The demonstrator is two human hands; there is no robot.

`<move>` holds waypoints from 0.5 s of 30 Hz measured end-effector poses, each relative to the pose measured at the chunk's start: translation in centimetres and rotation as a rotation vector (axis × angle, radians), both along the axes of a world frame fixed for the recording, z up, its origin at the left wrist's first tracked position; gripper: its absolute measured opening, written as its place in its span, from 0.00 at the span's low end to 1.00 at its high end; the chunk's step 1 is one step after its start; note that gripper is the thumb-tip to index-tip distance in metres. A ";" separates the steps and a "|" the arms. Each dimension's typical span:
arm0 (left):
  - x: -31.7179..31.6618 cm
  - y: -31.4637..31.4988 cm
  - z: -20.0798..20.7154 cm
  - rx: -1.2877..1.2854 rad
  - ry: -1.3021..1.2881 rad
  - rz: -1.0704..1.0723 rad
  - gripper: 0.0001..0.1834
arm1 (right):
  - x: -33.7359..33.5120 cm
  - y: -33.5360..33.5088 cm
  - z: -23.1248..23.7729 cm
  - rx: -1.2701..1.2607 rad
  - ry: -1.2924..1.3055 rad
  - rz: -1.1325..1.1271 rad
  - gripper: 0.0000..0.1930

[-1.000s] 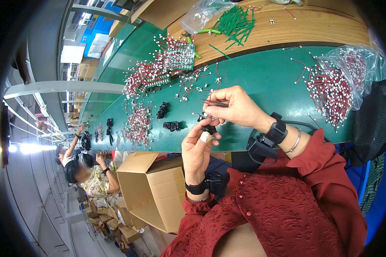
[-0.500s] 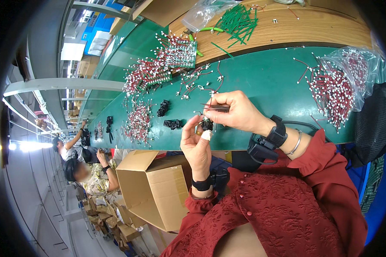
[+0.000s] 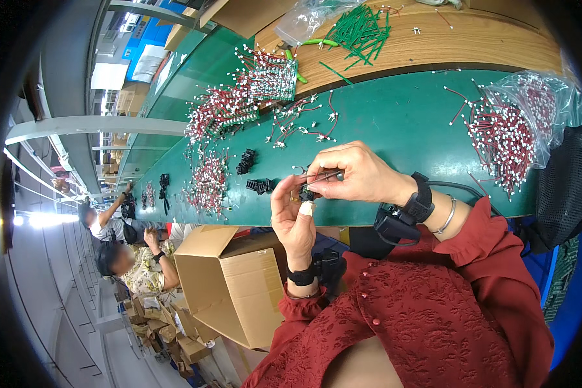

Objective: The person inserts small red and white LED components into black plastic housings at a factory assembly station. The hands pick up LEDs from a pile on the green table and place them into the housings one by one.

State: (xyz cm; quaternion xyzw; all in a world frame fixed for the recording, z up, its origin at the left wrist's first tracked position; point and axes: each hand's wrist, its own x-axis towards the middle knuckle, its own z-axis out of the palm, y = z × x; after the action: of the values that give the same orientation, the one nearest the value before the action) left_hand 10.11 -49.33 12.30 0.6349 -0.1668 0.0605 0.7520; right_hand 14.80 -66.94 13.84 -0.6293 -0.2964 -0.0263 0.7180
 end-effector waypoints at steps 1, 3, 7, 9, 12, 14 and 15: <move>0.0 0.1 0.1 0.008 -0.013 -0.015 0.27 | 0.0 0.0 0.0 -0.006 0.015 0.005 0.06; 0.2 0.2 0.2 0.038 -0.035 -0.034 0.28 | -0.1 0.1 0.1 -0.005 0.036 0.010 0.06; 0.2 0.2 0.3 0.040 -0.038 -0.086 0.30 | -0.1 0.0 0.1 -0.006 -0.014 -0.015 0.05; 0.1 0.2 0.4 0.052 -0.018 -0.087 0.30 | 0.0 -0.1 0.1 -0.020 -0.072 -0.019 0.05; 0.1 0.3 0.5 0.025 0.015 -0.115 0.30 | 0.2 -0.3 0.1 -0.041 -0.114 -0.020 0.05; 0.1 0.5 0.4 0.028 0.009 -0.120 0.29 | 0.2 -0.3 0.0 -0.030 -0.100 -0.005 0.05; 0.1 0.7 0.4 0.032 0.010 -0.117 0.28 | 0.2 -0.4 0.0 -0.026 -0.098 0.001 0.05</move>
State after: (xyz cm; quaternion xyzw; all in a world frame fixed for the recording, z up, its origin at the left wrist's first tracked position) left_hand 10.23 -48.67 12.73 0.6362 -0.2010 0.0108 0.7448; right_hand 15.00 -67.30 13.87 -0.6365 -0.3317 -0.0527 0.6943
